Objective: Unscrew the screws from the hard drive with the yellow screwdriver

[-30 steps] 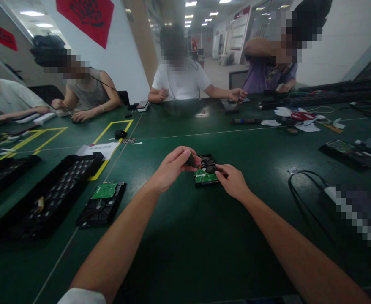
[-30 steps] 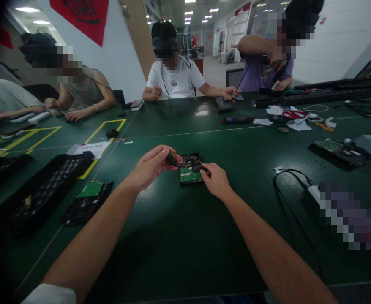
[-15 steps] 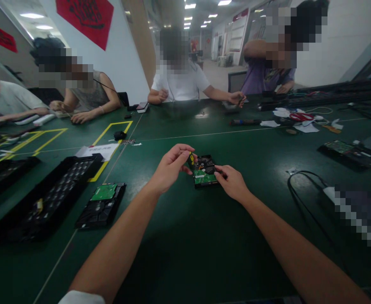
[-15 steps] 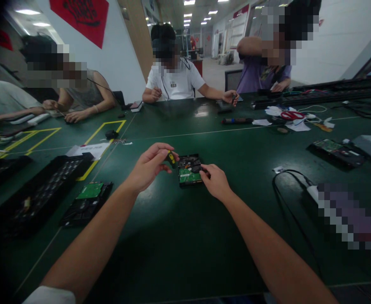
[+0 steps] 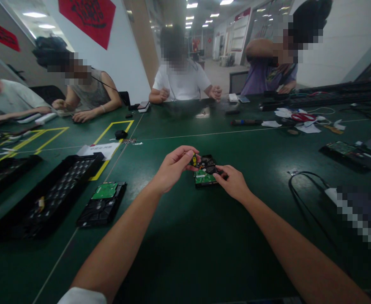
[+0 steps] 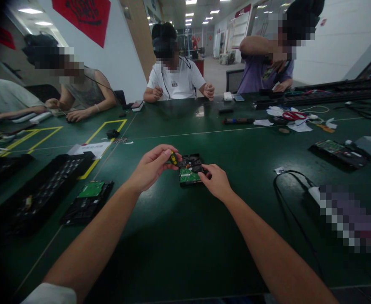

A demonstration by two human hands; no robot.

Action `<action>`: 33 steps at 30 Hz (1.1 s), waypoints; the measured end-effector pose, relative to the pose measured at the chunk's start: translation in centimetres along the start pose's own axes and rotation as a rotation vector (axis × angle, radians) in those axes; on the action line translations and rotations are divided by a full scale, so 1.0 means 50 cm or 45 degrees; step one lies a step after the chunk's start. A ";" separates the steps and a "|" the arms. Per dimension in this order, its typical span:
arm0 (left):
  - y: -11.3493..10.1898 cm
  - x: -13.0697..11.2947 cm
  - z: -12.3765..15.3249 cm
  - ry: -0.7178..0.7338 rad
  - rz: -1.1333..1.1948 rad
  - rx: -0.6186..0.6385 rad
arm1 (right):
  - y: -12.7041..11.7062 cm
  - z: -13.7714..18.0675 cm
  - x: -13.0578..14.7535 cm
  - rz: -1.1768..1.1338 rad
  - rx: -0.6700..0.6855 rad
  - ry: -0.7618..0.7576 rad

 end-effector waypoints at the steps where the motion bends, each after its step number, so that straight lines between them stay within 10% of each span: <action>1: -0.001 0.001 0.000 0.003 -0.038 -0.013 | 0.000 0.000 0.000 0.013 0.003 -0.007; 11: -0.014 -0.007 0.005 -0.004 -0.328 -0.100 | 0.003 0.000 -0.002 0.054 0.013 -0.004; 33: -0.011 -0.008 0.006 -0.127 0.098 0.019 | -0.003 0.006 0.009 0.039 0.046 0.037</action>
Point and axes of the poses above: each hand's wrist, its own z-axis away from the middle knuckle, its own y-axis out of the palm, x = y × z, the point moved 2 cm from there along -z, towards the middle knuckle, and after that the axes turned 14 degrees about x, right-handed, at the moved point
